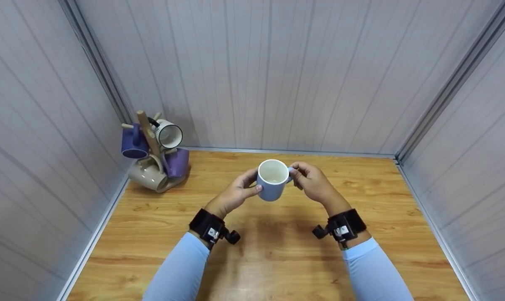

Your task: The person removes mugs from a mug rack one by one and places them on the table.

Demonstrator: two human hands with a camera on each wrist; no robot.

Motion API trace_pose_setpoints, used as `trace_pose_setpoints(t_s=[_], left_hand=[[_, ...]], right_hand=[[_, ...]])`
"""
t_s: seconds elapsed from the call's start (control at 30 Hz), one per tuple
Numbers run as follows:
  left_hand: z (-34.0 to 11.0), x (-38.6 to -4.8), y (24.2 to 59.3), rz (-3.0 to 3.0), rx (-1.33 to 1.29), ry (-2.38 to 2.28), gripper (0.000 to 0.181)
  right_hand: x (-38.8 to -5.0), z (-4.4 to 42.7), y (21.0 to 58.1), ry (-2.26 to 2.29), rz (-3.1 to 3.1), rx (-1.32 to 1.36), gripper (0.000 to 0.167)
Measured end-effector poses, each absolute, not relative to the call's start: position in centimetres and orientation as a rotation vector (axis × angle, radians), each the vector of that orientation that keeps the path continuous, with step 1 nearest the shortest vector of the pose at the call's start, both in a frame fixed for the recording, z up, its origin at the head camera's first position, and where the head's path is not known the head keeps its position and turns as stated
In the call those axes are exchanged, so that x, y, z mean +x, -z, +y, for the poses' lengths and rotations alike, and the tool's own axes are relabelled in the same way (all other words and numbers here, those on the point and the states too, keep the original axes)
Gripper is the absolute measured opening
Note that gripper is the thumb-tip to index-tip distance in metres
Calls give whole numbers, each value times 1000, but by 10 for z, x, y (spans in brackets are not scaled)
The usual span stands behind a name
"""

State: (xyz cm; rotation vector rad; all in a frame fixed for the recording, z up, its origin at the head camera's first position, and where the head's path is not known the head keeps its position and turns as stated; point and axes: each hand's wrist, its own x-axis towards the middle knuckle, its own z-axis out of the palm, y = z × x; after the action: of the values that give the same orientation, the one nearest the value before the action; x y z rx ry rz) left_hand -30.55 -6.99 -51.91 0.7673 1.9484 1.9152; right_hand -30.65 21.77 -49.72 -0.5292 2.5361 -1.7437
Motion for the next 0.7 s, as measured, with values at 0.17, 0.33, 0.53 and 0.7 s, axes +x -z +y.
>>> trace_pose_setpoints(t_s=[0.17, 0.33, 0.53, 0.7], left_hand=[[-57, -303, 521, 2181, 737, -1965, 60], [-46, -301, 526, 2394, 694, -1948, 57], [-38, -294, 532, 2743, 657, -1625, 64], [-34, -290, 538, 2882, 728, -1359, 70]], right_hand=[[-305, 222, 501, 1795, 2550, -430, 25], [-304, 223, 507, 1792, 2582, -350, 22], [-307, 227, 515, 1899, 2574, -184, 21], [-311, 238, 520, 1963, 2600, -15, 24]])
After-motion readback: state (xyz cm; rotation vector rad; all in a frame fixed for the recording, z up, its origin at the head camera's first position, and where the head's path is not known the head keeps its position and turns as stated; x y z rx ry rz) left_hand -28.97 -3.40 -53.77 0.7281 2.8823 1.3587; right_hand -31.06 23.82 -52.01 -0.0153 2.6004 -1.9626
